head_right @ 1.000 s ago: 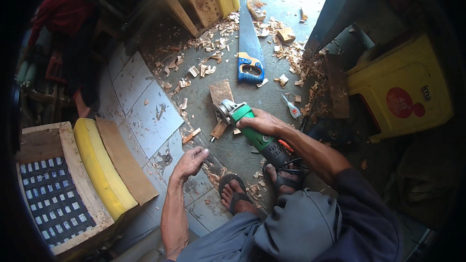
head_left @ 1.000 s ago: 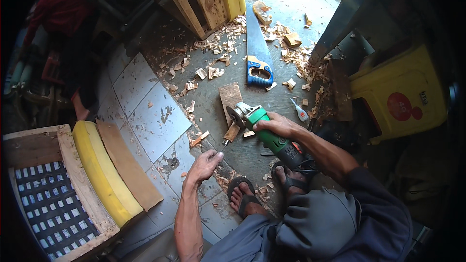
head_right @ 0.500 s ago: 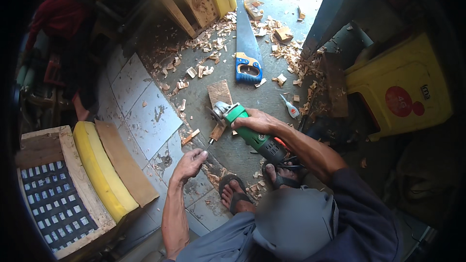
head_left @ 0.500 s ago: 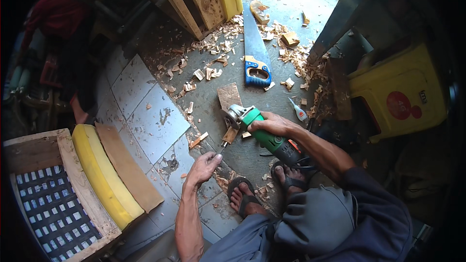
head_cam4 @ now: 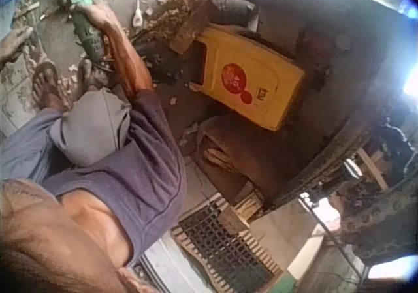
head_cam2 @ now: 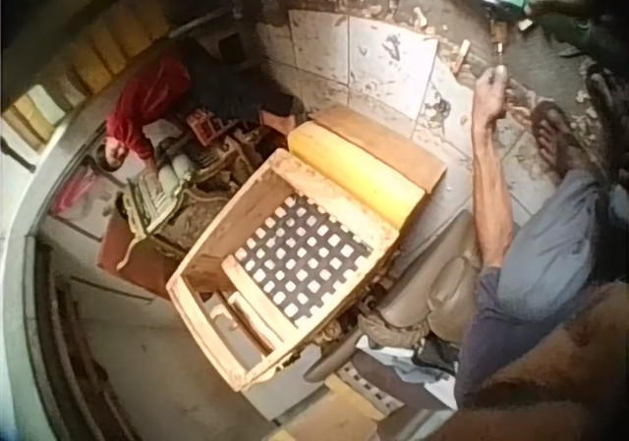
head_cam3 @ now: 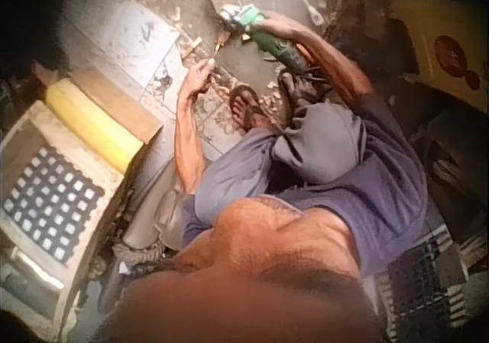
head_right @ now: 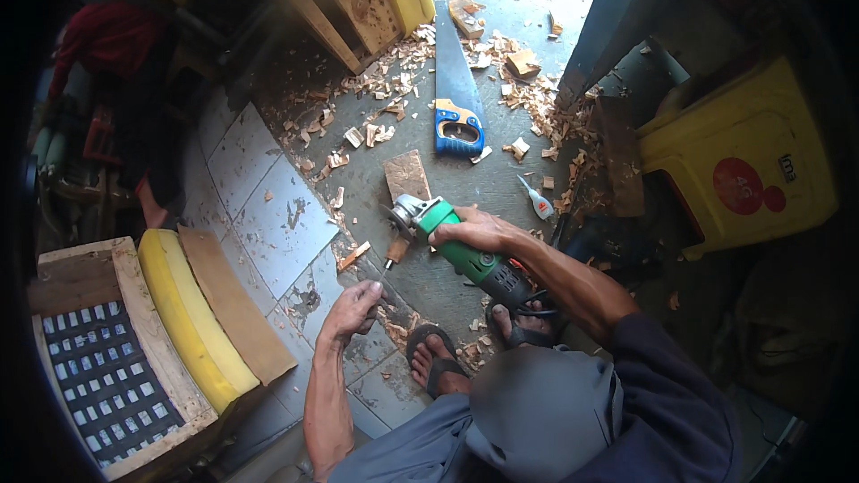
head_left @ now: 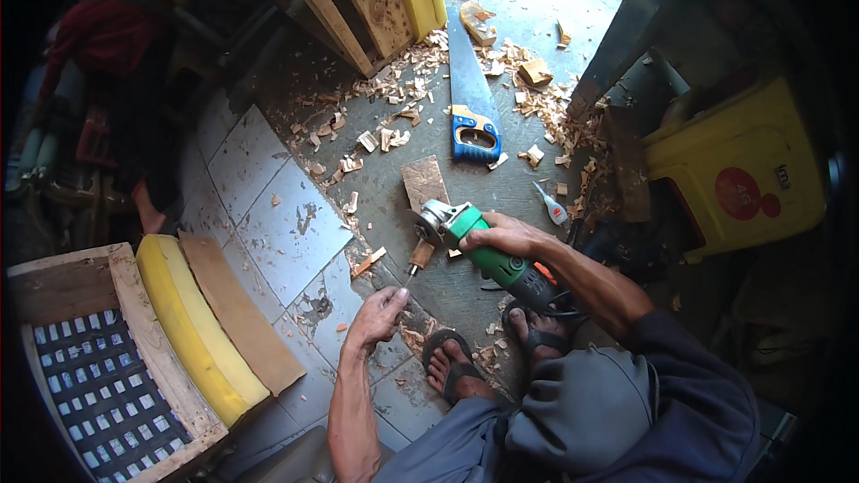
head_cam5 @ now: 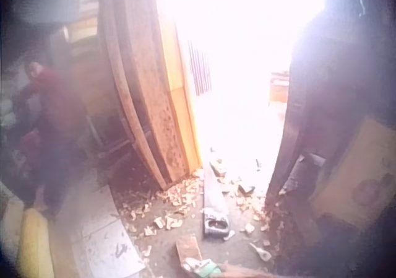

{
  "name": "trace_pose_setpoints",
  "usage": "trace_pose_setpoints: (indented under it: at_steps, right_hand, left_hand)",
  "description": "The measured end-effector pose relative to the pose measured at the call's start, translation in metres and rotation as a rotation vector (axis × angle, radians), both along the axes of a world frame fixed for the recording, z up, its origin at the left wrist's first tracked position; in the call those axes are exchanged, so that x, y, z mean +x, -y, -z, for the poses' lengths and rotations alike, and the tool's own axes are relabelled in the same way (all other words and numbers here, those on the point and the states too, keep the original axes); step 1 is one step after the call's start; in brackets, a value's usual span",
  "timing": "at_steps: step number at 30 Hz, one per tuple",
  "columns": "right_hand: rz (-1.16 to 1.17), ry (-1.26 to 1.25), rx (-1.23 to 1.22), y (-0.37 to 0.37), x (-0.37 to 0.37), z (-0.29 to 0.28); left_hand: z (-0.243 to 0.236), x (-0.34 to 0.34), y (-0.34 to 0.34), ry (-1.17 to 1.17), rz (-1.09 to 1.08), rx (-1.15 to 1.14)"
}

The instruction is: The person shapes a piece of wood using an angle grinder and a large knife.

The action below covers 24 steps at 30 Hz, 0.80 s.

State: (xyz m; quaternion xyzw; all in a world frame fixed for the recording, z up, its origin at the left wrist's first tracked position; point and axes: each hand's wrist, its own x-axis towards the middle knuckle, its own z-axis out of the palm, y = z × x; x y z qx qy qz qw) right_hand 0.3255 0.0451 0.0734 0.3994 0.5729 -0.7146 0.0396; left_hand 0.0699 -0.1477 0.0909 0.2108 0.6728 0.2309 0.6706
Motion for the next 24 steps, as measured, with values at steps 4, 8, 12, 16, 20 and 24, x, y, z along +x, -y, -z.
trace_pose_setpoints:
  at_steps: [4, 8, 12, 16, 20, 24]
  right_hand:
    - [0.127, 0.008, -0.012, 0.006, -0.004, -0.011]
    - [0.011, -0.03, 0.092, 0.007, -0.003, -0.021]
    - [0.147, -0.036, -0.039, 0.003, -0.003, 0.001]
    - [0.025, -0.054, 0.085, 0.005, -0.006, -0.013]
    - [0.13, -0.077, -0.068, 0.005, -0.001, -0.005]
    - [0.123, -0.036, -0.068, 0.004, -0.002, -0.011]
  left_hand:
    - [0.0, -0.002, 0.002, -0.011, 0.002, 0.016]
    - [0.001, -0.002, 0.005, 0.025, -0.021, 0.01]
    - [0.003, 0.0, 0.001, 0.047, -0.017, 0.02]
    - [0.005, -0.004, 0.006, 0.077, -0.064, 0.028]
    - [0.006, -0.001, 0.006, 0.079, -0.062, 0.023]
    - [0.007, -0.001, 0.007, 0.067, -0.09, 0.032]
